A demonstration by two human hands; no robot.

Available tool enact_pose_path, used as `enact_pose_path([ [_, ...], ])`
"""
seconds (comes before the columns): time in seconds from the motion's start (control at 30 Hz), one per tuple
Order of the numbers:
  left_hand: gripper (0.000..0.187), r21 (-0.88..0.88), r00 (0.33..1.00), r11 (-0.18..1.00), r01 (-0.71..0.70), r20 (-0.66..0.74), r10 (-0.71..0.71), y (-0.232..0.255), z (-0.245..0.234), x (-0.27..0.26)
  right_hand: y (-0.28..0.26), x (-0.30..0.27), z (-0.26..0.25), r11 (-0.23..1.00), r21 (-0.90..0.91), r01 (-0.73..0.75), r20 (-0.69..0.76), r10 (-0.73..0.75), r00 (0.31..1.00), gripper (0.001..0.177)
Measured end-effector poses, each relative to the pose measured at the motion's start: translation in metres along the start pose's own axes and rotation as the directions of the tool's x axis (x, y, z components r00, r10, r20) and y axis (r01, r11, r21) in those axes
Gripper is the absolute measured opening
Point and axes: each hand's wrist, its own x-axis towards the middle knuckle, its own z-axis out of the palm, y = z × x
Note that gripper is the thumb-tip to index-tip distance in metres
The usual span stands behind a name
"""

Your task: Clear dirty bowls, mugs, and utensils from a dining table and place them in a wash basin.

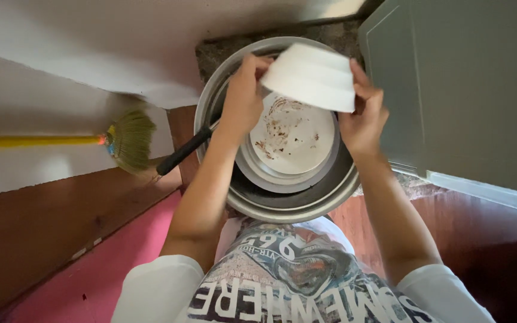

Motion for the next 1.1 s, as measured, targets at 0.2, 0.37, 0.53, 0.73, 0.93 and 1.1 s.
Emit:
enact_pose_path([
  [0.2,0.036,0.291,0.99,0.955,0.057,0.103,-0.091,-0.015,-0.008,-0.004,-0.005,-0.003,0.009,0.941,-0.3,0.155,0.019,-0.156,0.988,0.046],
  [0.37,0.024,0.479,0.974,0.864,0.156,0.071,-0.216,0.008,-0.012,-0.002,0.008,-0.015,0.009,0.993,-0.113,-0.043,0.171,0.062,0.983,0.052],
  [0.53,0.034,0.616,0.967,0.785,0.067,0.154,-0.203,0.013,-0.011,-0.01,-0.027,-0.011,-0.001,0.951,-0.165,-0.261,0.337,0.303,0.891,0.093],
  [0.73,0.043,0.528,0.98,0.849,-0.011,0.174,-0.096,0.032,-0.003,-0.034,-0.057,-0.02,-0.016,0.958,-0.113,-0.264,0.33,0.287,0.899,0.092],
  [0.93,0.039,0.449,0.949,0.839,-0.307,0.216,0.232,0.064,0.024,-0.077,-0.09,-0.069,-0.053,0.906,-0.012,-0.423,0.19,0.417,0.889,0.072],
  [1.1,0.035,-0.002,0.897,0.987,-0.159,0.418,0.145,0.087,0.072,-0.121,-0.111,-0.148,-0.097,0.734,0.446,-0.513,0.086,0.535,0.84,0.057],
])
